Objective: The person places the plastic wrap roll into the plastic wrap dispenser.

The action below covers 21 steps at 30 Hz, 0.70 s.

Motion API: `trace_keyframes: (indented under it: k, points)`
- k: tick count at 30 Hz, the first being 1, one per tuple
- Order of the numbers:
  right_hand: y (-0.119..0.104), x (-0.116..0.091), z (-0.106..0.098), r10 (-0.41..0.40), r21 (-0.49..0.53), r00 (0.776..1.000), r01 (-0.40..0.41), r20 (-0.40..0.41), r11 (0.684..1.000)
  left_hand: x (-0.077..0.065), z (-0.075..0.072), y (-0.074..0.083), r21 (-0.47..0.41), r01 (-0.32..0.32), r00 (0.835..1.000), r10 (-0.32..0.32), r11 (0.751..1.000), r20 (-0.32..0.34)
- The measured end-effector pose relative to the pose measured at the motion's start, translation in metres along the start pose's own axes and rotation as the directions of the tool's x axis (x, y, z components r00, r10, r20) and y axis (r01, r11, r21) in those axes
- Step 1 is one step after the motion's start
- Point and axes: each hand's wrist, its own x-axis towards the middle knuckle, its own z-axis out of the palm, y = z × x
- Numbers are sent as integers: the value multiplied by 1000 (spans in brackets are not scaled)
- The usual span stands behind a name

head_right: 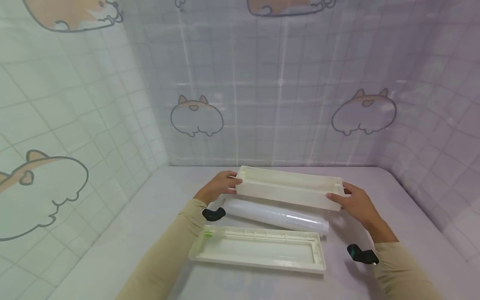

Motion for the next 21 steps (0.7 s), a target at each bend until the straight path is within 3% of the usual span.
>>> trace_keyframes:
  k: [9, 21]
  points:
    - [-4, 5, 6, 7, 8, 1000, -7, 20, 1000, 0, -6, -5, 9, 10, 1000, -10, 1000, -21]
    - [-8, 9, 13, 22, 34, 998, -23, 56, 999, -4, -16, -15, -7, -25, 999, 25, 1000, -22]
